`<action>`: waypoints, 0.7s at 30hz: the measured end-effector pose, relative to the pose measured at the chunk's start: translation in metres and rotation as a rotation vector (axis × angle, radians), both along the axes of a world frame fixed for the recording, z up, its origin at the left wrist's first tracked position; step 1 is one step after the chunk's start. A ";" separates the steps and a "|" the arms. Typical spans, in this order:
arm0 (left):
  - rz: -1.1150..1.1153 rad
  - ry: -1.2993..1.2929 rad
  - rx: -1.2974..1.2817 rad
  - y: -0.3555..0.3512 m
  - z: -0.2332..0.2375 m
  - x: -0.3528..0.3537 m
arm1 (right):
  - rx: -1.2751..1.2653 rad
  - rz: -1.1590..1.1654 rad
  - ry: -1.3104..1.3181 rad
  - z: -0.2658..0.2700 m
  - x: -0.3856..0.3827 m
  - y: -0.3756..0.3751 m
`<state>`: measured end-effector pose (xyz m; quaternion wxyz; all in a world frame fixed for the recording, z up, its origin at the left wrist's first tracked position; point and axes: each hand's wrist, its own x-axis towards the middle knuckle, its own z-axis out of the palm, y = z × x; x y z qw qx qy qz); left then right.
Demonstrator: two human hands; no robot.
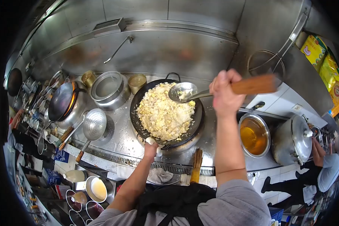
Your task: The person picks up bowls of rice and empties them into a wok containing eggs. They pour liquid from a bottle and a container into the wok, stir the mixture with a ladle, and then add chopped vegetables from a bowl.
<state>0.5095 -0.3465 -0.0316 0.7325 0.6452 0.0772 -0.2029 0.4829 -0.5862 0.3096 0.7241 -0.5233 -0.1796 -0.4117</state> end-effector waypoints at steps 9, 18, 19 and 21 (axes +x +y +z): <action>-0.002 0.002 0.117 0.007 -0.003 0.008 | -0.092 -0.029 0.344 0.010 0.077 0.014; 0.031 -0.023 0.164 0.009 0.010 0.002 | -0.148 -0.031 0.493 -0.108 0.161 0.040; 0.030 -0.037 0.171 0.010 0.010 0.004 | -0.191 -0.001 0.552 -0.052 0.154 0.048; 0.070 -0.061 0.159 0.006 0.000 0.006 | -0.114 -0.020 0.392 0.010 0.118 0.058</action>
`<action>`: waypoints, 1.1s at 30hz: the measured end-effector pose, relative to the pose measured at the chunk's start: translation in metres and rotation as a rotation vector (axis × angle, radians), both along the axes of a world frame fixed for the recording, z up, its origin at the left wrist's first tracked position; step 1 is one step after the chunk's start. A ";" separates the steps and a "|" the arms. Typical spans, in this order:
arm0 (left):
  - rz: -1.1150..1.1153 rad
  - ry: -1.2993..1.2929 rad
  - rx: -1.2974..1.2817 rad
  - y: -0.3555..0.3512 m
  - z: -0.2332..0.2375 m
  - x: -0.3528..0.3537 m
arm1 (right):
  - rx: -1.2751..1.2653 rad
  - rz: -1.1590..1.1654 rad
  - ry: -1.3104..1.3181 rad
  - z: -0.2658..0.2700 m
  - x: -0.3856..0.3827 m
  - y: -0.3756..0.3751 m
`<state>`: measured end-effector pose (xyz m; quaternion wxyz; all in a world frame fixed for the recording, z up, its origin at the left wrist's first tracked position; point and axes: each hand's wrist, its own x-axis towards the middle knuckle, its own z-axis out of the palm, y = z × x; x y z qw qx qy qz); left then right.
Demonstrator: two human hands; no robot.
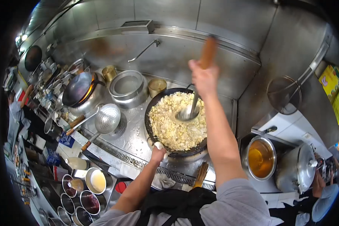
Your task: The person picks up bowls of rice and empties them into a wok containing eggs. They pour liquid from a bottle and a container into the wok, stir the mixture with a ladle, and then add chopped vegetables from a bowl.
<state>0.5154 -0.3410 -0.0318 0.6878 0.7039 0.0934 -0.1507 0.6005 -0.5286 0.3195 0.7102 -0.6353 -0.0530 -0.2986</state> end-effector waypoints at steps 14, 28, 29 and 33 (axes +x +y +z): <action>-0.027 0.015 0.092 0.002 -0.022 0.005 | -0.043 0.163 -0.369 -0.062 -0.024 0.015; -0.110 0.523 -0.502 0.015 0.014 0.008 | 0.395 -0.177 -0.381 -0.108 -0.037 -0.093; -0.110 0.528 -0.540 0.007 -0.001 0.016 | 0.226 -0.271 -0.148 -0.154 -0.030 -0.084; -0.162 0.384 -0.258 0.015 -0.037 0.000 | 0.266 -0.223 -0.044 -0.081 -0.030 -0.078</action>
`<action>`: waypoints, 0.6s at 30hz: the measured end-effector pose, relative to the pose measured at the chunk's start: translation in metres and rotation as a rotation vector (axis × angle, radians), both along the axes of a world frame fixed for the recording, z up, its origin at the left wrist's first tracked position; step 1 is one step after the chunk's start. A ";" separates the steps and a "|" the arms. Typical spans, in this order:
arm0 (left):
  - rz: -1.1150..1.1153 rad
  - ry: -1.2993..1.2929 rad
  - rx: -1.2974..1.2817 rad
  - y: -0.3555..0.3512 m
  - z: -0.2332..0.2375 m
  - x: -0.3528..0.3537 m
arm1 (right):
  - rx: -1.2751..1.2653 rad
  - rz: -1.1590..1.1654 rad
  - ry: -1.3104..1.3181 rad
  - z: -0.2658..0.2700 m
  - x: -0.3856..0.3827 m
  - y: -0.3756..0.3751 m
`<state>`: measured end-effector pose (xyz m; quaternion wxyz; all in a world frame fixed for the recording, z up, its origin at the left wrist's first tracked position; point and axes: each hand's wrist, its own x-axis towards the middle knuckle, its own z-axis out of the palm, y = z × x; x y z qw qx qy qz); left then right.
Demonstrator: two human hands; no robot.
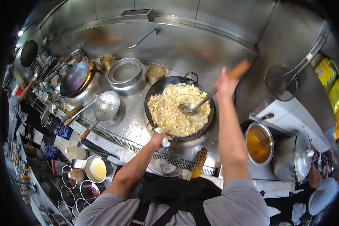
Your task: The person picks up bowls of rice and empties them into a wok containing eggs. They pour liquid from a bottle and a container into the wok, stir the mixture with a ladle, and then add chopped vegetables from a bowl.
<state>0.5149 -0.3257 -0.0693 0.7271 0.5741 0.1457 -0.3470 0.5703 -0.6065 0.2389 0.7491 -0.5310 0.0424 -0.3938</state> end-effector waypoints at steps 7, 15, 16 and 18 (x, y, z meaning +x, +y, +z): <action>0.256 -0.016 -0.347 0.035 0.131 -0.096 | -0.138 0.431 -0.022 0.211 -0.071 -0.005; -0.031 -0.091 -0.162 0.066 -0.008 -0.096 | -0.050 0.019 0.192 0.026 0.018 0.062; -0.078 -0.110 -0.107 0.080 -0.007 -0.111 | -0.004 0.063 0.229 0.040 0.011 0.051; 0.086 -0.153 -0.227 0.076 0.045 -0.114 | 0.006 0.132 0.270 0.077 0.006 0.049</action>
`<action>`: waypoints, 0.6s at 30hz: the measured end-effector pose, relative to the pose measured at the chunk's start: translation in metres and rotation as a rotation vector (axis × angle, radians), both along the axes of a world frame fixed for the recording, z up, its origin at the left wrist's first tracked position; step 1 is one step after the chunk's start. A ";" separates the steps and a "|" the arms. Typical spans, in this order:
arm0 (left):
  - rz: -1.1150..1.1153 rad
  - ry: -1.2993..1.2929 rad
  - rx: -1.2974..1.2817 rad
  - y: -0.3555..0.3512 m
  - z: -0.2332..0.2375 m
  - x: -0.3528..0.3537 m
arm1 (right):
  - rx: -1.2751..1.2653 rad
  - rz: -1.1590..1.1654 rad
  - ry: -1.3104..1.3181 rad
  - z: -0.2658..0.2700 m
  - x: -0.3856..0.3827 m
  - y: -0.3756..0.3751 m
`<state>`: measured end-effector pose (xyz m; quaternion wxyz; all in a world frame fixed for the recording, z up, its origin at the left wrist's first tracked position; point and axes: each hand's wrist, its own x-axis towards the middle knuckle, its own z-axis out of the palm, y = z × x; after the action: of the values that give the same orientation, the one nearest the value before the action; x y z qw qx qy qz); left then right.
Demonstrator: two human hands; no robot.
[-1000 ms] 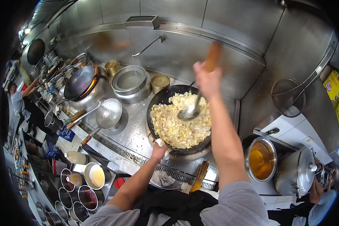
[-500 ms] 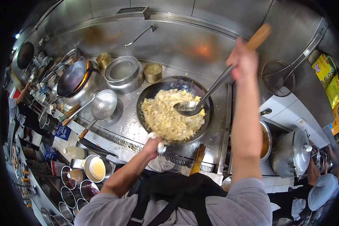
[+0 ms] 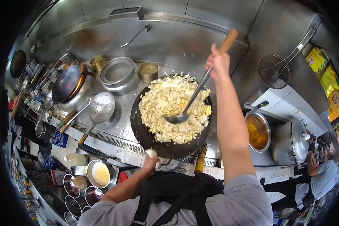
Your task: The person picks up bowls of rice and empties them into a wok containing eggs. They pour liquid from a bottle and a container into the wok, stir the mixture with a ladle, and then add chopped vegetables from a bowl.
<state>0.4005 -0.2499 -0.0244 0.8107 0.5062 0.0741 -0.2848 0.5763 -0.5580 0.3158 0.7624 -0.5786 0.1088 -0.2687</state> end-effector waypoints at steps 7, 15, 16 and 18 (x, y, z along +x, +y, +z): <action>0.037 0.306 -0.070 -0.024 0.087 0.024 | 0.055 0.268 0.123 0.060 -0.026 0.002; -0.048 -0.047 0.010 -0.057 -0.014 0.061 | -0.053 -0.253 -0.032 -0.087 0.017 0.041; -0.021 -0.052 0.347 -0.046 -0.050 0.051 | -0.055 -0.248 -0.096 -0.082 0.011 0.042; -0.093 -0.057 0.093 -0.007 -0.010 0.010 | -0.055 -0.245 -0.128 -0.058 0.002 0.021</action>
<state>0.4102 -0.2565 -0.0340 0.7740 0.5540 0.0407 -0.3040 0.5786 -0.5375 0.2573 0.7132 -0.5634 0.1224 -0.3987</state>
